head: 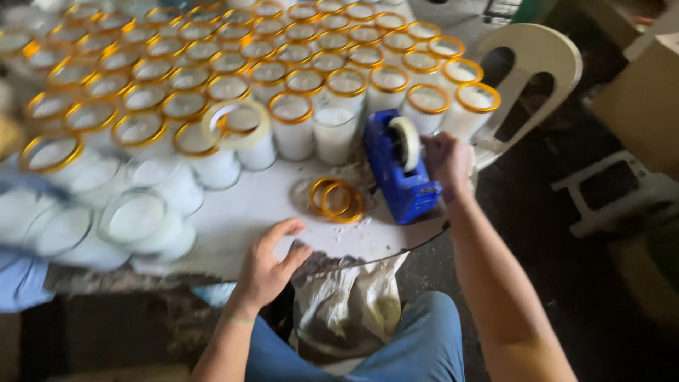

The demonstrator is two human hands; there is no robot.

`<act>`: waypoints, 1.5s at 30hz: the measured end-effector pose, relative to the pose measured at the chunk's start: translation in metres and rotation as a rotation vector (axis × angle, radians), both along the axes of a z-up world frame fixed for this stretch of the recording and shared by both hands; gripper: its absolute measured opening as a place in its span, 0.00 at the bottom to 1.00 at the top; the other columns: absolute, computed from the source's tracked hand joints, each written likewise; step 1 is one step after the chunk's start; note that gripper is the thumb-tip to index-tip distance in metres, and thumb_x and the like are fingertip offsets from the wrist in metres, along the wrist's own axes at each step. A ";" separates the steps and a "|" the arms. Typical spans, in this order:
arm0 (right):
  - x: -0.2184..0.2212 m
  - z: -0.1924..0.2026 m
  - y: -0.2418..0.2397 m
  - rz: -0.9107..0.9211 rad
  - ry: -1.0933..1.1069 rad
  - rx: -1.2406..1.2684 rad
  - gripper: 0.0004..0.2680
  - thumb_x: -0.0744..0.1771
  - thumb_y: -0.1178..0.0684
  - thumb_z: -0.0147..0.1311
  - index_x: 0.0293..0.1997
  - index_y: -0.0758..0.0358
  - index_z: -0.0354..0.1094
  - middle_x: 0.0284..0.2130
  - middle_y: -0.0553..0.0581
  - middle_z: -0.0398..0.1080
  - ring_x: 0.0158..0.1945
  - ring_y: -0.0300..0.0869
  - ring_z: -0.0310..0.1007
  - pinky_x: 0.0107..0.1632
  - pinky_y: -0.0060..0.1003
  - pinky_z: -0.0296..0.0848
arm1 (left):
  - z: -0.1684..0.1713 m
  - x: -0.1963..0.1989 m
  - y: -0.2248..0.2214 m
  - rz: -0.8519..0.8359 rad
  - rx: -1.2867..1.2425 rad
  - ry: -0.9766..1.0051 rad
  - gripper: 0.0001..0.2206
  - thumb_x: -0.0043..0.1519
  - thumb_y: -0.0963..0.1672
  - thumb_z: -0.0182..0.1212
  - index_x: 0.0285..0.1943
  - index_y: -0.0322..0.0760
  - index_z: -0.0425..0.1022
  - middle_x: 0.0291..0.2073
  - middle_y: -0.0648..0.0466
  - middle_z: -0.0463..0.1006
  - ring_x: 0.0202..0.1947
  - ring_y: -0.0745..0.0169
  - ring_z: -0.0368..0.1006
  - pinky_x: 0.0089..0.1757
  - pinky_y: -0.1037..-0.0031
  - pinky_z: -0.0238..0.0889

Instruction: Applying adhesive tape to decorative gold rims and attaching them to the tops of white candle jars.

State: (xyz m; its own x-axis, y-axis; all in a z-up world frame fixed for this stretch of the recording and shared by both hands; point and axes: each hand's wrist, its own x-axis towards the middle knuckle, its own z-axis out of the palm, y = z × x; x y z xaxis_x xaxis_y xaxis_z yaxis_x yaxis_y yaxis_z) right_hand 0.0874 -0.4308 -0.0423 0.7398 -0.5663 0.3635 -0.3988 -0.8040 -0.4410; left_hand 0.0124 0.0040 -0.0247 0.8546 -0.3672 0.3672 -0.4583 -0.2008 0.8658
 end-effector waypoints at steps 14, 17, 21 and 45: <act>-0.170 0.029 0.055 0.305 -0.357 0.436 0.08 0.77 0.60 0.51 0.65 0.59 0.69 0.39 0.51 0.70 0.37 0.30 0.64 0.39 0.22 0.61 | 0.002 -0.040 0.059 0.774 -0.264 -0.517 0.25 0.70 0.43 0.58 0.73 0.29 0.56 0.68 0.40 0.64 0.70 0.45 0.62 0.70 0.58 0.56; -0.198 0.029 0.088 0.419 -0.426 0.093 0.07 0.75 0.67 0.62 0.61 0.72 0.75 0.42 0.60 0.75 0.42 0.41 0.73 0.50 0.32 0.71 | -0.002 -0.021 0.082 0.935 -0.210 -0.449 0.32 0.67 0.44 0.63 0.76 0.29 0.49 0.71 0.36 0.59 0.72 0.42 0.58 0.71 0.58 0.53; -0.189 0.050 0.165 0.595 -0.273 0.026 0.03 0.71 0.61 0.63 0.48 0.59 0.79 0.35 0.49 0.76 0.36 0.35 0.74 0.46 0.30 0.67 | -0.009 -0.006 0.084 0.950 -0.164 -0.401 0.32 0.63 0.45 0.67 0.72 0.29 0.54 0.67 0.34 0.62 0.67 0.37 0.61 0.64 0.54 0.58; -0.032 0.144 0.308 1.143 -0.062 0.063 0.09 0.62 0.59 0.68 0.41 0.74 0.78 0.31 0.69 0.77 0.34 0.60 0.79 0.40 0.52 0.76 | 0.006 -0.004 0.049 0.156 -0.124 -0.063 0.38 0.56 0.50 0.74 0.75 0.39 0.61 0.65 0.44 0.72 0.68 0.46 0.64 0.64 0.53 0.55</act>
State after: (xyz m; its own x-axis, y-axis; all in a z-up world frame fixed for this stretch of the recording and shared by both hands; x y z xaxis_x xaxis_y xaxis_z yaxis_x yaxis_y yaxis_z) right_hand 0.0557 -0.1230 0.1020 0.8151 0.4069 0.4124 0.5747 -0.6579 -0.4868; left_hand 0.0088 0.0534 -0.0183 0.8712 -0.1811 0.4562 -0.4844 -0.1672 0.8587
